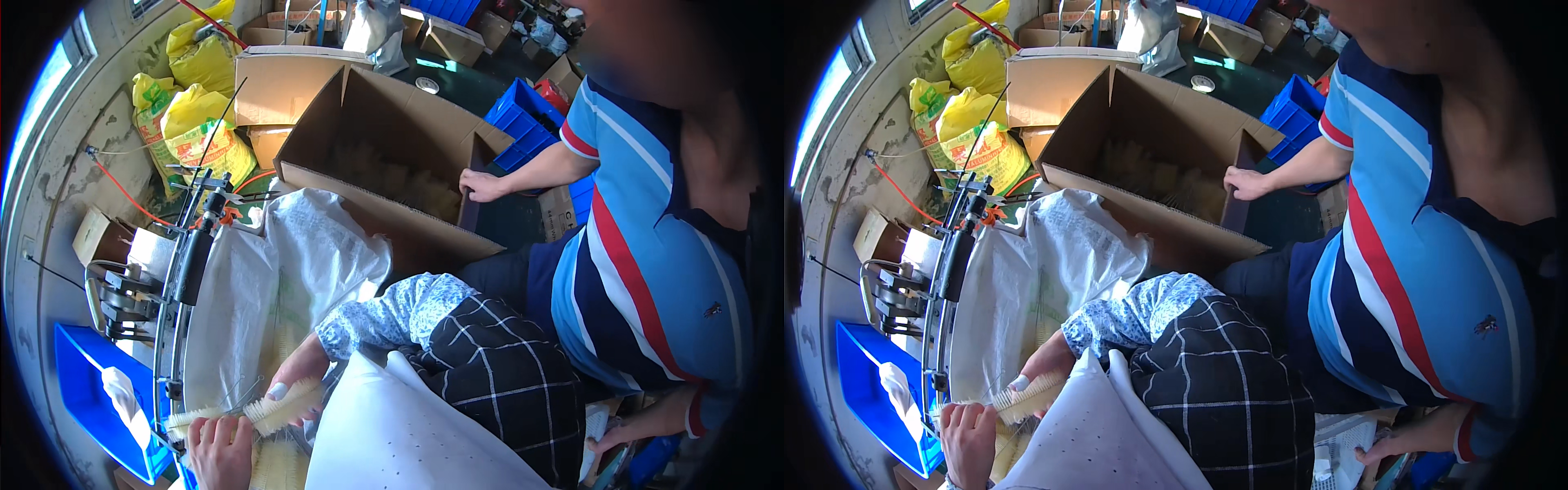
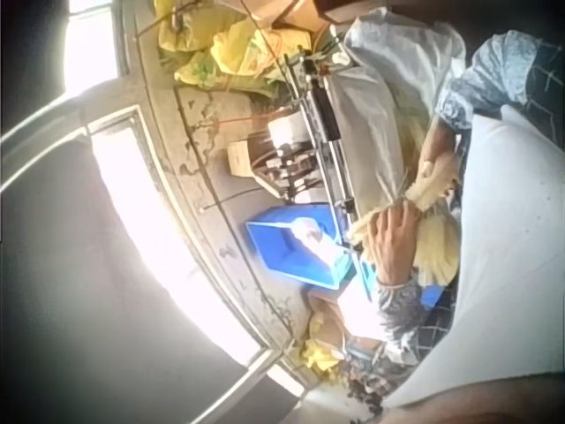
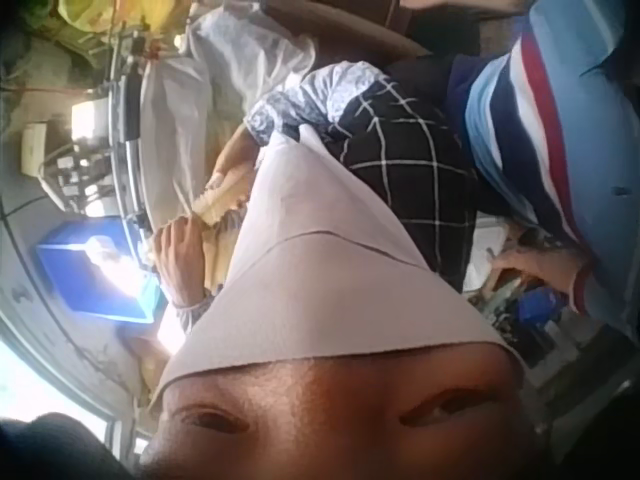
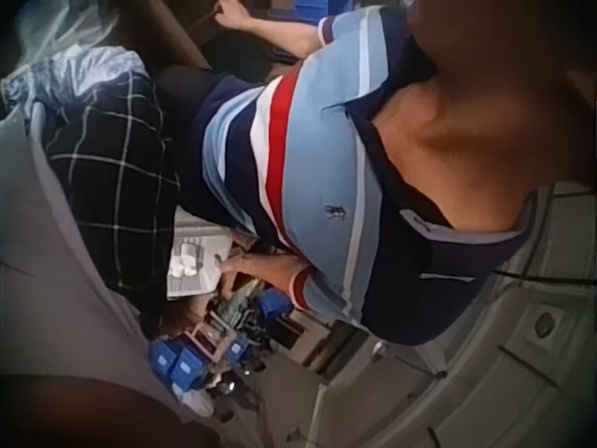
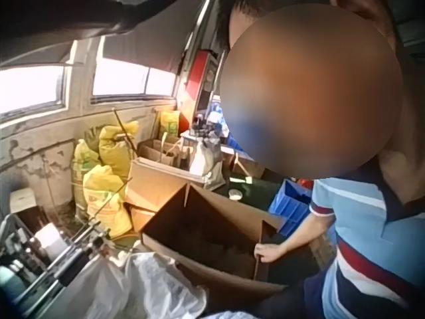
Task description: The person repeatedly picks up a long-handled brush with yellow bristles and inserts the handle into a machine to attach a white plastic cap. After each attachment, the person removes the finished brush and places it into a cardboard box.
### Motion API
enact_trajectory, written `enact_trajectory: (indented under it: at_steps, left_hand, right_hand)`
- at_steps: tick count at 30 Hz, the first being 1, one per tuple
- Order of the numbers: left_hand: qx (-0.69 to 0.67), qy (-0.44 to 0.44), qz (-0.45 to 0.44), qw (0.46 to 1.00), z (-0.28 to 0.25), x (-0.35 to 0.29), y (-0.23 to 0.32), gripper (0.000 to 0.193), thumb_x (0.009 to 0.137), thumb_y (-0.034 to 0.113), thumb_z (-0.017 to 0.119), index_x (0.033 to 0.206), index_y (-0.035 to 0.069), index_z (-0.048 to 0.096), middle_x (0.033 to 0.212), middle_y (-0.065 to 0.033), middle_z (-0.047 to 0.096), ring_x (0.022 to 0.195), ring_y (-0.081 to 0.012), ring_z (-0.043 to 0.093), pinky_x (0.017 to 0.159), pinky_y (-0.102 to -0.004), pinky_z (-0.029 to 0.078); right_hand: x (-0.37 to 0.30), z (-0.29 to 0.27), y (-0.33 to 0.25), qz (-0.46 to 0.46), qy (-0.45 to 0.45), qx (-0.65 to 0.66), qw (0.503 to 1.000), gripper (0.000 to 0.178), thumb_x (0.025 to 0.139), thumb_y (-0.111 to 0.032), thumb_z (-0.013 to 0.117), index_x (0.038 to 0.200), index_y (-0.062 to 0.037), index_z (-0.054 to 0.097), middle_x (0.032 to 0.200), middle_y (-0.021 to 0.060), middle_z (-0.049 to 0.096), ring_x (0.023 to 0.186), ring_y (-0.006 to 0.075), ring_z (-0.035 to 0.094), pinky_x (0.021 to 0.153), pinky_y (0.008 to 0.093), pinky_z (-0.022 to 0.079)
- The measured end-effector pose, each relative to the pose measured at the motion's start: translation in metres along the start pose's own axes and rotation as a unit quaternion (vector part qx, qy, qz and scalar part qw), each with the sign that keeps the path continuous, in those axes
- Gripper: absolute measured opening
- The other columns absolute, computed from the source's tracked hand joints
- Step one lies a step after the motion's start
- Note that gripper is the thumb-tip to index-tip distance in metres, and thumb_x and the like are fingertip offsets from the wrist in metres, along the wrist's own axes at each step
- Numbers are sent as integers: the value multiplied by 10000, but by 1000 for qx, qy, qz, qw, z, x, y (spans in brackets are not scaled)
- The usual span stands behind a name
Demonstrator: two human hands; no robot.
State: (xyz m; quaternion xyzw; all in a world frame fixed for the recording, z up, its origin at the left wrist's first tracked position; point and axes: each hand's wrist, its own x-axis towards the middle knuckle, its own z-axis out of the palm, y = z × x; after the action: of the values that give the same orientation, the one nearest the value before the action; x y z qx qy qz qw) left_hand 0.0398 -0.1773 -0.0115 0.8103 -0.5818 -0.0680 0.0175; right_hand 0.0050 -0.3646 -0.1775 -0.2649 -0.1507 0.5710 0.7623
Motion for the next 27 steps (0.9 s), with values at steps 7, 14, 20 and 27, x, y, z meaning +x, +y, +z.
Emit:
enact_trajectory:
  at_steps: [7, 14, 20, 27]
  left_hand:
    - [-5, -4, 10, 1000, -3, 2, -2, 179, 702, 96, 517, 879, 103, 545, 821, -57, 535, 807, -235, 526, 752, -357, 416]
    - [-6, -1, 15, 1000, -5, 4, -2, 200, 703, 111, 524, 901, 105, 550, 828, -56, 538, 814, -233, 528, 765, -349, 413]
    - [1, -11, 17, 1000, -6, 2, -3, 225, 714, 111, 519, 936, 94, 553, 844, -56, 542, 833, -239, 527, 787, -354, 407]
    - [-7, -15, 6, 1000, -2, -5, -5, 240, 726, 123, 524, 962, 93, 554, 855, -54, 546, 849, -247, 525, 787, -360, 403]
  right_hand:
    - [-3, 4, -1, -8, 0, 11, 1000, 622, 816, -553, 461, 1210, -82, 365, 950, 111, 569, 814, 178, 582, 714, 322, 508]
    - [4, 3, 5, -12, 1, 42, 999, 649, 811, -579, 444, 1223, -87, 350, 964, 118, 565, 831, 182, 580, 725, 323, 505]
    - [-8, 3, -4, -34, 25, 101, 994, 672, 807, -600, 428, 1234, -91, 336, 976, 124, 562, 846, 186, 579, 733, 325, 503]
    - [-33, -35, -12, -131, 77, 8, 988, 683, 843, -608, 310, 1281, -86, 267, 1059, 169, 541, 992, 235, 542, 839, 343, 449]
